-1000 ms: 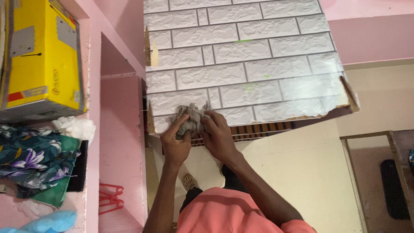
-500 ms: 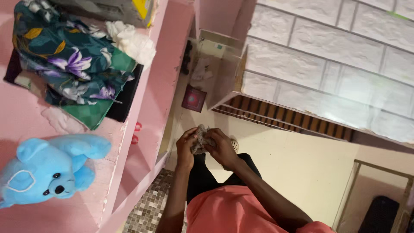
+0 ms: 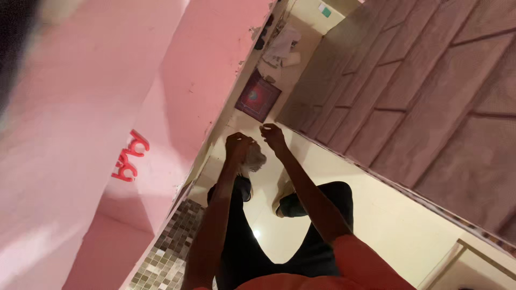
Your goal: The person wipes the exterior and interior surfaces of a cabinet using a cloth.
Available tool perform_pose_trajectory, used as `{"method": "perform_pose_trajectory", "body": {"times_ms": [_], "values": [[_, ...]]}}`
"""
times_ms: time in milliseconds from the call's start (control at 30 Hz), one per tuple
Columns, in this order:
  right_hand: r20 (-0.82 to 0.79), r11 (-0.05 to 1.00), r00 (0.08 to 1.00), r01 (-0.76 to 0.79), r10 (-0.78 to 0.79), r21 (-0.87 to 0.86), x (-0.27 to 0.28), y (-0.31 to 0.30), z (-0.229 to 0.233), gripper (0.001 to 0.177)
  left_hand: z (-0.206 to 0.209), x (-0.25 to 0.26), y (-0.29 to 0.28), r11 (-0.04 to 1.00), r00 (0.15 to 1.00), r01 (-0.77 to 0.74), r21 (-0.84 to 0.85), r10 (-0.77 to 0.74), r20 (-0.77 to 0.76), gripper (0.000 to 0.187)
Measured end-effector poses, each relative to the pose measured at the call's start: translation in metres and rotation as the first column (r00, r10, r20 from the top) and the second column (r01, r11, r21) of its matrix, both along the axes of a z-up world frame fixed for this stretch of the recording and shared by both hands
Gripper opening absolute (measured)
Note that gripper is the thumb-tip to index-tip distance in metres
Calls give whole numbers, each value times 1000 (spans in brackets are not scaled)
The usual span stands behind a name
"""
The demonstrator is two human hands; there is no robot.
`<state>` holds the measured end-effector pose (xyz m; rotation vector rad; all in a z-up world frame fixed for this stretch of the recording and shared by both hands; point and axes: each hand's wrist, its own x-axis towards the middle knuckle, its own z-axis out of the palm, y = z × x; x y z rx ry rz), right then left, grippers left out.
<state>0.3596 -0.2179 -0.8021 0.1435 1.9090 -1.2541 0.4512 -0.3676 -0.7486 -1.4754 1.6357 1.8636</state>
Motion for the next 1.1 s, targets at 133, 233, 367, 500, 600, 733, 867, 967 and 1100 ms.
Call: {"method": "perform_pose_trajectory", "body": {"times_ms": [133,233,367,500,600,733,867,967,1100], "values": [[-258,979,944,-197,206,60,-33,-63,-102,56,-40,22,24,988,990,-103,117,113,-83,12],[-326,920,861,-345,390,187,-56,-84,-142,68,-70,42,21,956,971,-169,239,204,-128,10],[-444,840,712,-469,543,274,-69,-107,-184,86,-87,42,35,926,922,-260,274,322,-213,11],[-534,779,582,-557,614,288,-73,-114,-221,88,-74,14,34,941,943,-281,190,307,-126,14],[-572,811,598,-534,561,237,-86,-115,-244,80,-60,5,33,977,948,-203,58,211,-240,14],[-766,890,505,-414,398,190,-86,-115,-260,55,-55,2,33,982,953,-190,-12,182,-241,15],[-409,779,678,-426,611,459,-86,-103,-262,59,-62,-2,28,985,963,-172,-8,167,-213,13],[-765,910,496,-166,410,380,-69,-79,-241,50,-77,8,32,981,951,-195,16,193,-241,12],[-745,969,621,-129,245,211,-56,-44,-165,47,-66,27,22,984,966,-176,-22,168,-194,11]]}}
